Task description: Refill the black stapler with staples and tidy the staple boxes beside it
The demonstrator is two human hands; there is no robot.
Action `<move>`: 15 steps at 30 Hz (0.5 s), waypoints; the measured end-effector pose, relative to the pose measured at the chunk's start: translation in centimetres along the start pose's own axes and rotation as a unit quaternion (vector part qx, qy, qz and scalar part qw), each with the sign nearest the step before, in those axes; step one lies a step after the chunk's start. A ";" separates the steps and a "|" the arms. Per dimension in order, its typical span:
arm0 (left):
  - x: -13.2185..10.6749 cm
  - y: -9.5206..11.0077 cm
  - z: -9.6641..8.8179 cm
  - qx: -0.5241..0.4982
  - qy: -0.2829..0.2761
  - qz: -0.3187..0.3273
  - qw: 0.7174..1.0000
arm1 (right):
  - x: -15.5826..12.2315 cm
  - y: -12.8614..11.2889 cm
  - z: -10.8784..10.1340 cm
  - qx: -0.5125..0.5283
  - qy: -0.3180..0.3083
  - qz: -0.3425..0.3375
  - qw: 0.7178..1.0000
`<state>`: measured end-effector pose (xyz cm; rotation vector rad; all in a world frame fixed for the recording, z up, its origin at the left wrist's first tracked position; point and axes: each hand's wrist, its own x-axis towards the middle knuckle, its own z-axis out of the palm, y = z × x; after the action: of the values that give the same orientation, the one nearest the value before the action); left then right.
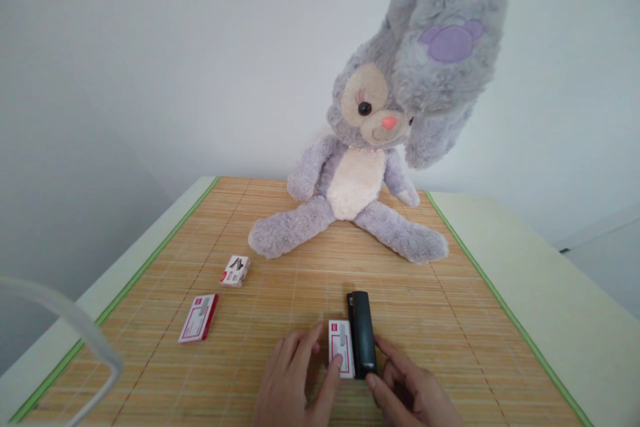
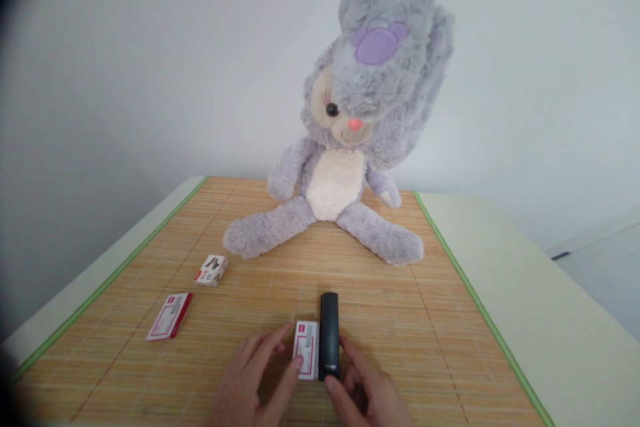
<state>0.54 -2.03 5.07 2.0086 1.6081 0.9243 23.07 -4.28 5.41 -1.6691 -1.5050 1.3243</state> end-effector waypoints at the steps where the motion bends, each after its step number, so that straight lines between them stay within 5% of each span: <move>1: 0.1 -0.2 -0.2 -0.001 -0.018 -0.002 1.000 | 0.1 0.3 0.0 -0.023 0.002 -0.007 1.000; 8: -0.4 -0.3 0.9 -0.009 -0.081 0.015 0.997 | 0.5 0.8 0.5 -0.071 -0.020 -0.012 0.997; 15: -0.8 0.7 2.4 0.017 -0.031 -0.016 0.999 | 0.7 0.3 1.3 -0.108 0.015 -0.007 0.994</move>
<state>2.61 -2.75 3.66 2.0069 1.6280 0.8213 21.94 -3.99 4.43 -1.7964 -1.6891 1.1589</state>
